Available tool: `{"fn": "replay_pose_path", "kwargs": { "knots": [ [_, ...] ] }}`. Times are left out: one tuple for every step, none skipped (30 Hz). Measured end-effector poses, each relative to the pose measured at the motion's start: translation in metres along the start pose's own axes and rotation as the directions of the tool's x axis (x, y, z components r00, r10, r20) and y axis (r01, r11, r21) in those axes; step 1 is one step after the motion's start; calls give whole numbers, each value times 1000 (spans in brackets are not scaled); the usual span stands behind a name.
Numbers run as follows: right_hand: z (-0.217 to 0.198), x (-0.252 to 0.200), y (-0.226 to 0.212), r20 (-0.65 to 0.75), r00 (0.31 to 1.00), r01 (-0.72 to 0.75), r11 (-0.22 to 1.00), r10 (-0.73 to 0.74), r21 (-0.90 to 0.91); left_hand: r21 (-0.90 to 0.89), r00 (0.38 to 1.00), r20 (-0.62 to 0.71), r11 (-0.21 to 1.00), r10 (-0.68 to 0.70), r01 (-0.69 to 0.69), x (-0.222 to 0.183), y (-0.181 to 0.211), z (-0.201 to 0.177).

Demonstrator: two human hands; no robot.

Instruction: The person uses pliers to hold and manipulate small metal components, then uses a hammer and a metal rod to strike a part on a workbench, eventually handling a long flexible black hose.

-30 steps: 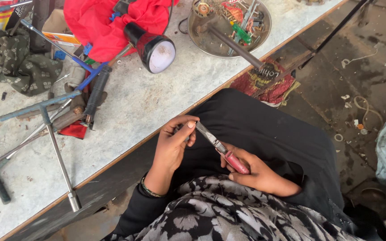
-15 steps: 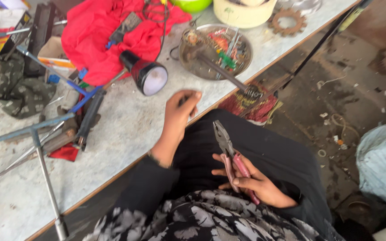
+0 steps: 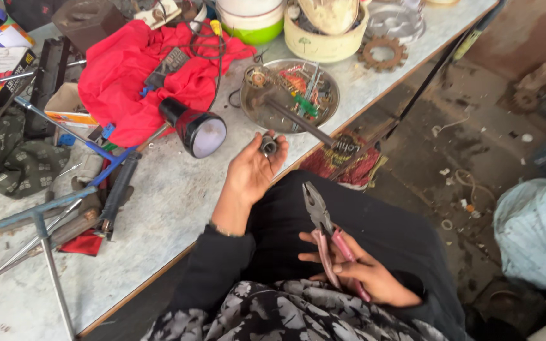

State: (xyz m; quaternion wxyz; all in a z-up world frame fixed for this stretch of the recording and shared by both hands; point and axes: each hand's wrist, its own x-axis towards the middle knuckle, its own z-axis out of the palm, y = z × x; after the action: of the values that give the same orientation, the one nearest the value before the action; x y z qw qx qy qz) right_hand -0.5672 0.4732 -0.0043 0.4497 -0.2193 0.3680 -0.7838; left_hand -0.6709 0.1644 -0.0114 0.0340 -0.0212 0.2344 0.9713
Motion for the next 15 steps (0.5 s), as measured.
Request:
{"fn": "replay_pose_path", "kwargs": {
  "knots": [
    [3, 1, -1, 22, 1000, -16, 999, 15, 40, -29, 999, 34, 1000, 1, 0, -16, -4, 7],
    [6, 2, -2, 46, 999, -33, 997, 29, 77, -34, 999, 50, 999, -4, 6, -30, -7, 15],
    [8, 2, -3, 71, 996, -56, 993, 49, 104, -38, 998, 67, 999, -9, 12, -42, -9, 23],
    [10, 2, -4, 97, 993, -80, 989, 68, 128, -44, 996, 85, 999, -13, 17, -52, -12, 29],
    [11, 2, -3, 123, 989, -105, 983, 86, 151, -2, 998, 70, 1000, 0, 0, -61, -14, 35],
    [12, 3, -2, 138, 986, -117, 976, 92, 184, 40, 998, 56, 999, 12, -14, -69, -17, 40],
    [12, 4, 1, 153, 983, -129, 968, 97, 216, 83, 999, 44, 996, 24, -28, -75, -19, 44],
    [12, 4, 3, 166, 981, -139, 959, 99, 248, 113, 999, 39, 993, 35, -39, -80, -22, 48],
    [11, 4, 4, 170, 980, -145, 954, 102, 262, 143, 998, 36, 988, 46, -51, -83, -25, 51],
    [10, 3, 4, 171, 980, -146, 950, 101, 277, 173, 998, 35, 983, 53, -59, -86, -27, 53],
    [8, 2, 5, 172, 980, -148, 945, 101, 292, 184, 998, 38, 981, 52, -58, -88, -30, 55],
    [7, 1, 6, 178, 979, -148, 944, 98, 294, 193, 998, 44, 980, 48, -55, -90, -32, 56],
    [6, 0, 7, 184, 978, -148, 943, 96, 296, 203, 998, 49, 978, 44, -53, -91, -35, 57],
    [5, -2, 7, 189, 977, -149, 943, 94, 298, 199, 998, 36, 979, 42, -48, -91, -39, 58],
    [5, -3, 8, 185, 978, -146, 943, 93, 299, 195, 999, 22, 980, 39, -43, -91, -42, 59]
  ]
}}
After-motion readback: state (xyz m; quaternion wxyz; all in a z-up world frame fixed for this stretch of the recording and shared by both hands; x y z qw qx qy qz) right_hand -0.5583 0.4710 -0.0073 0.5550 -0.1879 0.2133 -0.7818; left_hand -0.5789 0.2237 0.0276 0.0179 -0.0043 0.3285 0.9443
